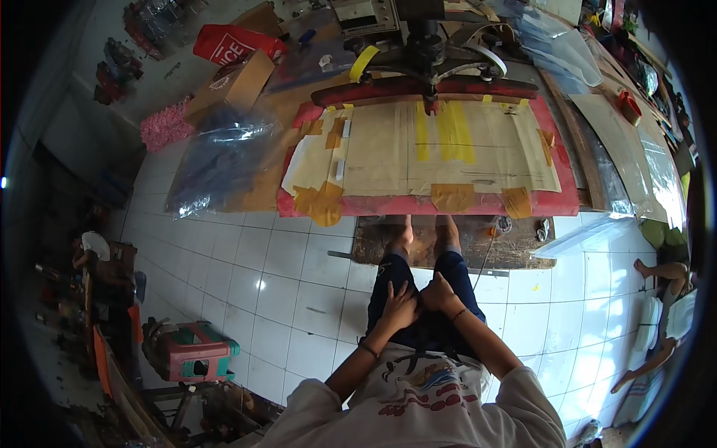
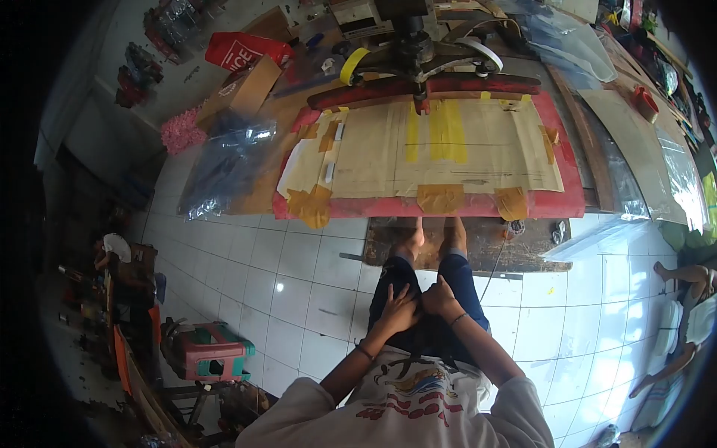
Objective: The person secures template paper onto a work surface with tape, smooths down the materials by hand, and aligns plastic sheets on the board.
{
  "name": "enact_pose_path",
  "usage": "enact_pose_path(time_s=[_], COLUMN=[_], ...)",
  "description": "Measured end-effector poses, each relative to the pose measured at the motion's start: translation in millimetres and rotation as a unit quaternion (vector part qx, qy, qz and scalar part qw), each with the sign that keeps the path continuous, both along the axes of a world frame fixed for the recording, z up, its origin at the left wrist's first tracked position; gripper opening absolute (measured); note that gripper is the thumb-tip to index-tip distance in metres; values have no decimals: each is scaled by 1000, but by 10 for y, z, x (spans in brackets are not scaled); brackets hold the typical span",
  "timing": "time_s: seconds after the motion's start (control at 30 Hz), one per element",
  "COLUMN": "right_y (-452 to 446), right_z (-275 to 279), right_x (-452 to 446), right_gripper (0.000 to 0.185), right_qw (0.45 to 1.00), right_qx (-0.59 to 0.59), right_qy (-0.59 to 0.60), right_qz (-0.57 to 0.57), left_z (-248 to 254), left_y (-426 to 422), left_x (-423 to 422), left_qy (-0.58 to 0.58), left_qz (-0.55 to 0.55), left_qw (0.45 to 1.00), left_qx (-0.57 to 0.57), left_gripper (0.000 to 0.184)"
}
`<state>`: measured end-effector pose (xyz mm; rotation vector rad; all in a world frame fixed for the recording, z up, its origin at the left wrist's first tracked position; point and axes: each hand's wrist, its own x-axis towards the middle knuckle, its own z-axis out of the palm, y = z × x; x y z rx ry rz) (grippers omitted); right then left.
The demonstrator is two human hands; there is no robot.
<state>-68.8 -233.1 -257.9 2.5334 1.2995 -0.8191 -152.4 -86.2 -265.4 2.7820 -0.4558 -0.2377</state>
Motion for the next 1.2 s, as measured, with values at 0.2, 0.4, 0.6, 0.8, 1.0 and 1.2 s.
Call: enact_pose_path(time_s=[0.2, 0.4, 0.6, 0.8, 1.0, 1.2], right_y=[0, -98, -107, -116, -164, -181], right_z=[-95, -175, -257, -262, -420, -477], right_x=[6, -19, -19, -12, 8, 24], right_gripper=[30, 25, 24, 22, 25, 28], right_qw=[999, 994, 990, 994, 984, 988], right_qx=[22, 102, 126, 104, 141, 137], right_qy=[28, -34, -63, -17, -107, -68], right_qz=[-22, -20, -11, -26, 23, 7], left_z=[-350, -148, -220, -309, -187, -238], left_y=[-12, -48, -34, -43, -47, -77], left_x=[349, 427, 411, 366, 429, 422], left_qy=[122, 181, 157, 150, 153, 141], left_qz=[-35, -44, -31, -27, -15, -63], left_qw=[990, 978, 982, 984, 984, 980], left_qx=[68, 88, 96, 89, 90, 125], left_gripper=[39, 43, 38, 37, 41, 35])
